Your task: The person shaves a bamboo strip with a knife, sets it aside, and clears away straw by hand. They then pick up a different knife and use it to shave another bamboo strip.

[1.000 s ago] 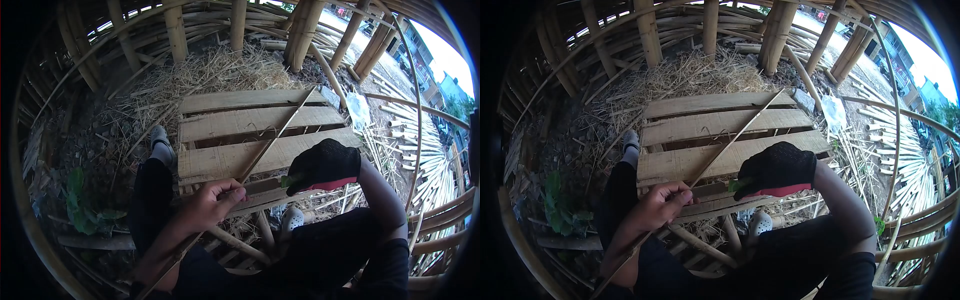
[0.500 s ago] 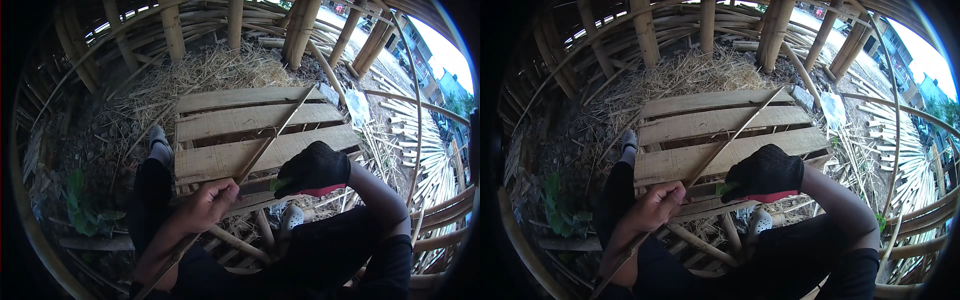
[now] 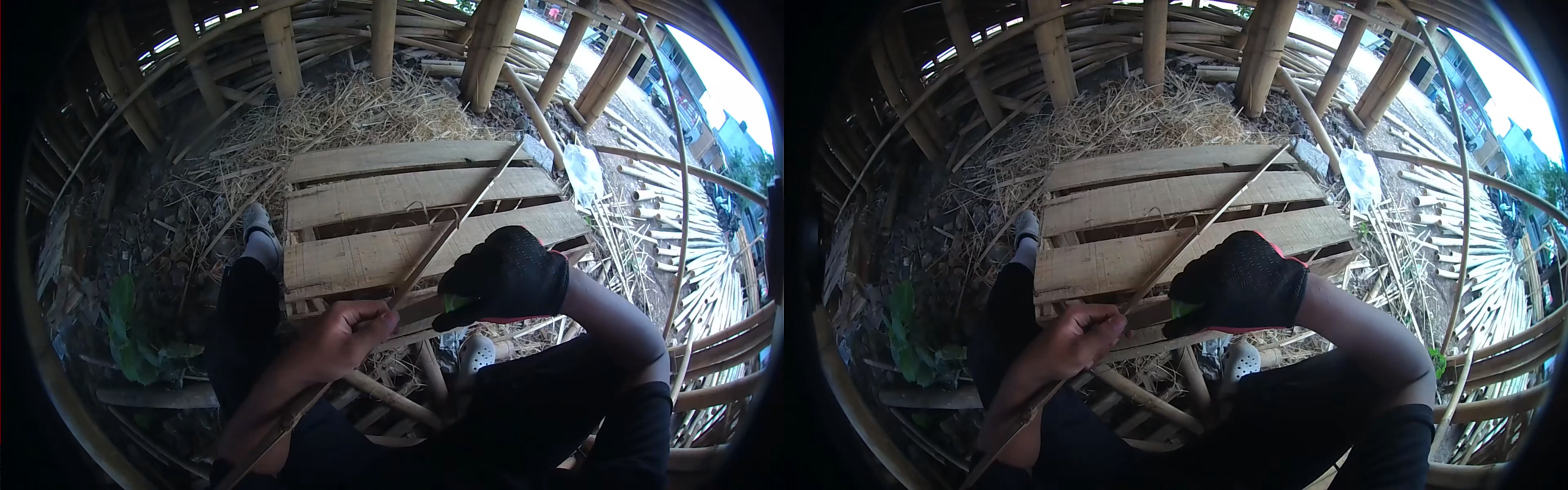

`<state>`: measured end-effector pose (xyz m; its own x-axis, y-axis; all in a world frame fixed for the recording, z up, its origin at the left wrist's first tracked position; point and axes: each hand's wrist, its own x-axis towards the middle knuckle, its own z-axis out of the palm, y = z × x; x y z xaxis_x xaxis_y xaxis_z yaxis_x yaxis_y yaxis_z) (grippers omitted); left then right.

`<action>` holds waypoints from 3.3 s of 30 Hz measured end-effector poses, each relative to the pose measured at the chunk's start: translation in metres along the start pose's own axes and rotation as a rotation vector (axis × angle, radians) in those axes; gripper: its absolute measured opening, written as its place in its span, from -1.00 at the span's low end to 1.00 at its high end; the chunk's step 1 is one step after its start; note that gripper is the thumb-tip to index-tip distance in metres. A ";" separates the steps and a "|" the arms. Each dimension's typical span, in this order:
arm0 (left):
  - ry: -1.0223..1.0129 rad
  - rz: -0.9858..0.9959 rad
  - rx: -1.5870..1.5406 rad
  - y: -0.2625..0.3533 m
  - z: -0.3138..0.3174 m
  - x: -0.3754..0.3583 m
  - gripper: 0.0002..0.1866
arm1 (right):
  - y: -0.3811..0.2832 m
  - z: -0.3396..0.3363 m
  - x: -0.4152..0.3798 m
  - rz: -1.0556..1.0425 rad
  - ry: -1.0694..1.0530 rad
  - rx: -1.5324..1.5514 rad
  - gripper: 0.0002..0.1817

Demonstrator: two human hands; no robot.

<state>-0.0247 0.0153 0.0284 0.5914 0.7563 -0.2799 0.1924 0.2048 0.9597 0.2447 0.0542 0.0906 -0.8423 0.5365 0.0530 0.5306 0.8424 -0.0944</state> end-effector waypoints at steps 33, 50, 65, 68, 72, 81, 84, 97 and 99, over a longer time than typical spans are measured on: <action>-0.020 0.264 0.333 -0.010 -0.002 0.000 -0.63 | 0.005 0.003 -0.008 -0.076 -0.042 -0.049 -0.75; -0.012 0.255 0.264 -0.017 0.005 -0.005 -0.63 | -0.006 -0.002 -0.006 -0.068 -0.059 -0.106 -0.77; -0.368 0.203 -0.743 0.000 -0.023 0.004 -0.15 | 0.032 0.014 -0.002 -0.038 0.230 -0.105 -0.65; -0.374 0.226 -1.050 -0.002 -0.032 0.006 -0.13 | 0.037 0.018 -0.004 0.058 0.303 -0.063 -0.66; -0.216 0.321 -1.390 0.001 -0.029 0.004 -0.17 | 0.036 0.017 -0.005 0.244 0.302 0.040 -0.65; -0.129 0.590 -1.269 -0.013 -0.046 0.008 -0.25 | 0.034 0.013 -0.007 0.403 0.310 0.151 -0.58; -0.188 0.522 -1.276 -0.010 -0.056 0.006 -0.28 | 0.034 0.014 -0.006 0.391 0.310 0.140 -0.59; 0.289 0.334 0.402 0.002 -0.056 0.022 -0.60 | 0.040 0.031 -0.004 0.255 0.265 0.050 -0.63; 0.559 0.566 0.937 -0.002 -0.065 0.026 -0.64 | 0.040 0.035 -0.003 0.165 0.280 0.001 -0.64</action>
<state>-0.0606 0.0743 0.0207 0.4018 0.8027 0.4408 0.6421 -0.5901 0.4893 0.2652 0.0839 0.0523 -0.6857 0.6592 0.3086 0.6577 0.7428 -0.1252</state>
